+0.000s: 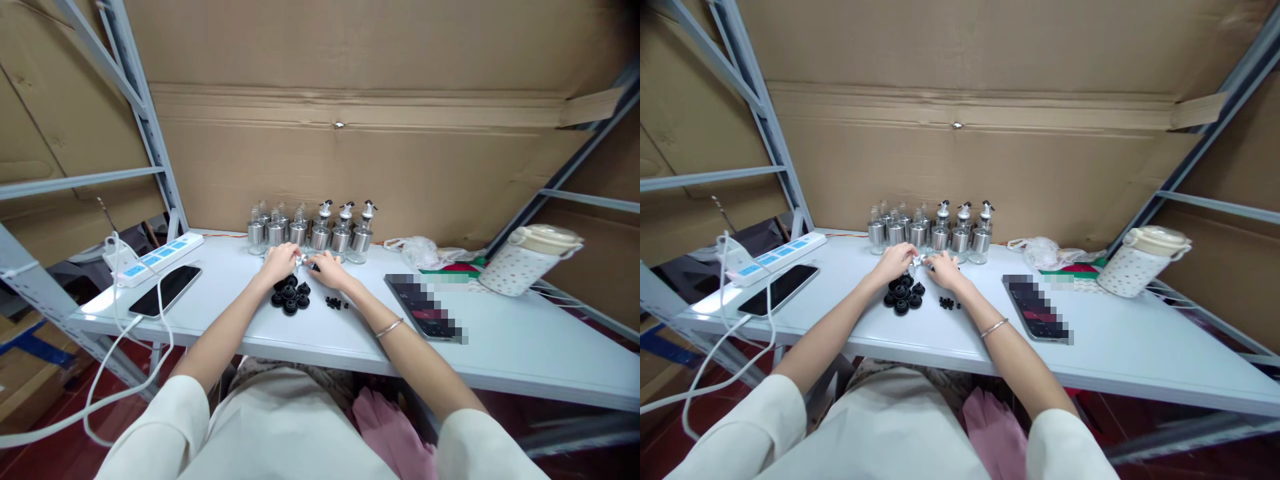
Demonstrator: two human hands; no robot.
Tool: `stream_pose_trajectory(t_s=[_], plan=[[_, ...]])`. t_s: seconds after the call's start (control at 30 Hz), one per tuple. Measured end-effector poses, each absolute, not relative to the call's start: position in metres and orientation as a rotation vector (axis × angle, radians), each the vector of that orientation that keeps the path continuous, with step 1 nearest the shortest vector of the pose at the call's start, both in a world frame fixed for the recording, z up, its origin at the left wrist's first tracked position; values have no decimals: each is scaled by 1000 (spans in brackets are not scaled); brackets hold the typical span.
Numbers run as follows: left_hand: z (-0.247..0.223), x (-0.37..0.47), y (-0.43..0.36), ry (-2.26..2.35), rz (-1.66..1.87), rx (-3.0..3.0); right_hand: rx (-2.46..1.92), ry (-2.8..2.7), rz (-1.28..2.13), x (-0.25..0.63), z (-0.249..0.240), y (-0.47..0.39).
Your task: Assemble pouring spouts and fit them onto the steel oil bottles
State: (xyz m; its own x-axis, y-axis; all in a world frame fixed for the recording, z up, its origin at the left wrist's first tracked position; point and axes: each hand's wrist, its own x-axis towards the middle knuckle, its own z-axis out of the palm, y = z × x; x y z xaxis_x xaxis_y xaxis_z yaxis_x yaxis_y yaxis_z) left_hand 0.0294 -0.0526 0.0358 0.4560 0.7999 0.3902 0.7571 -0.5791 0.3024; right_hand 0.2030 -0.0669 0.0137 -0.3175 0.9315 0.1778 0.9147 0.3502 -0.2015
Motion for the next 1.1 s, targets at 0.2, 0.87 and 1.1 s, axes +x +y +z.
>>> stream_pose_trajectory(t_s=[0.2, 0.87, 1.1], plan=[[32, 30, -48, 1252, 857, 2645, -1588, -2160, 119, 210, 16, -62], [31, 39, -57, 708, 960, 2836, -1044, -1799, 586, 230, 44, -72], [38, 33, -56, 743, 981, 2914, -1094, -1775, 715, 238, 49, -74]])
